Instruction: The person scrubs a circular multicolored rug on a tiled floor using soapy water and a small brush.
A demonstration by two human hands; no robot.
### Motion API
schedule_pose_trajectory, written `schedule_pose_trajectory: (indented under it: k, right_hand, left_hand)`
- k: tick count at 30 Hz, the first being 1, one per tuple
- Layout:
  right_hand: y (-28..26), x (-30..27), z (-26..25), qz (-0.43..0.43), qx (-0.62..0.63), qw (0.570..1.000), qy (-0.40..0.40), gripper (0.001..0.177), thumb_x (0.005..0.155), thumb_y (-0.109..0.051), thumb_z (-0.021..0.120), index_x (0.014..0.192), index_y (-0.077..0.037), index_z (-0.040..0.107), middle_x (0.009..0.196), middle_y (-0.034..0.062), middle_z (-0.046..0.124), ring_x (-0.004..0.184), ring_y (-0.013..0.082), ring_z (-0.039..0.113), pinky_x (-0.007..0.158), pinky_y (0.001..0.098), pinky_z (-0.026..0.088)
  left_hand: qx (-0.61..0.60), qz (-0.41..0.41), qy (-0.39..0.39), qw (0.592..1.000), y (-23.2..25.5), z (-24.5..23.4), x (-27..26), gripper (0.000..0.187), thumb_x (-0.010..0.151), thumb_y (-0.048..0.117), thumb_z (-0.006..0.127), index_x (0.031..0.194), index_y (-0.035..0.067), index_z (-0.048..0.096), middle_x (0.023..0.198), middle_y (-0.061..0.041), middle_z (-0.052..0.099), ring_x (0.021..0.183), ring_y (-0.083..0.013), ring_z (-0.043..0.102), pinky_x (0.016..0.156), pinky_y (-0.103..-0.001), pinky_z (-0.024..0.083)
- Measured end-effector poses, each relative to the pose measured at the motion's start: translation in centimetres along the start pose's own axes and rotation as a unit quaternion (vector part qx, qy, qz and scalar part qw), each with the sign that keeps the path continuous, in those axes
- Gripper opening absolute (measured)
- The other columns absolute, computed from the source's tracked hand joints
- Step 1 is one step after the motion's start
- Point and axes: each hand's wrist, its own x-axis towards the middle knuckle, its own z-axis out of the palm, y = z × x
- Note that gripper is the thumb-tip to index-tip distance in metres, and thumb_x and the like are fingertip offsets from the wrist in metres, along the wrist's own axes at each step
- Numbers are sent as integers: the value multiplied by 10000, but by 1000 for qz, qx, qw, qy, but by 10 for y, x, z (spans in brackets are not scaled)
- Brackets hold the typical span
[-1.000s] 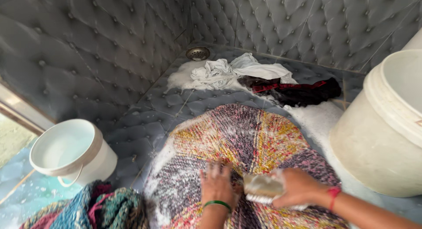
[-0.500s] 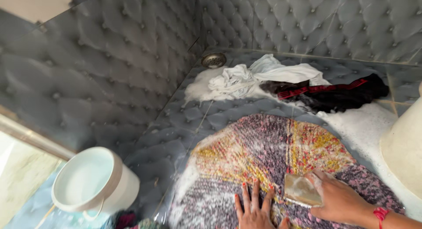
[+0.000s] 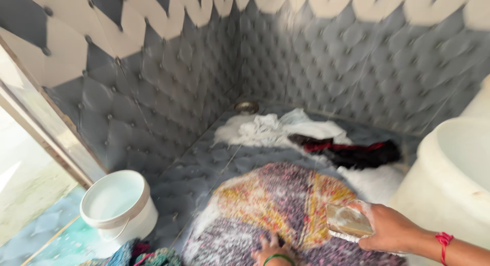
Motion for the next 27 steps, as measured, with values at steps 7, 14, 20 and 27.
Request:
schedule_pose_trajectory:
  k: [7, 14, 20, 27]
  right_hand:
    - [-54, -30, -104, -72, -107, 992, 8, 878, 601, -354, 847, 1403, -188, 529, 1066, 138, 735, 1036, 307, 699, 925, 392, 544]
    - [-111, 50, -87, -98, -138, 985, -17, 833, 579, -369, 835, 1348, -198, 566, 1097, 149, 738, 1015, 303, 713, 904, 419, 546]
    - [-131, 93, 63, -55, 96, 980, 166, 924, 617, -409, 820, 1450, -170, 500, 1068, 147, 738, 943, 319, 735, 825, 437, 589]
    - [-116, 52, 141, 9, -5, 993, 115, 982, 785, -586, 787, 1575, -268, 298, 1258, 197, 547, 1177, 397, 550, 1046, 525, 407]
  left_hand:
    - [-26, 10, 32, 999, 9, -45, -16, 941, 778, 635, 690, 1595, 463, 254, 1750, -7, 9, 1603, -325, 7, 1220, -746, 48]
    - [-37, 3, 72, 997, -18, -18, 10, 959, 752, 711, 691, 1583, 451, 289, 1747, -20, 65, 1608, -288, 64, 1222, -749, 52]
    - [-13, -68, 170, 983, -72, 6, -18, 981, 729, 776, 691, 1572, 440, 318, 1745, -32, 114, 1612, -257, 113, 1224, -752, 57]
    - [-3, -2, 342, 940, -76, 15, -43, 1079, 601, 796, 675, 1526, 294, 435, 1665, -104, 262, 1536, -332, 239, 1136, -710, 90]
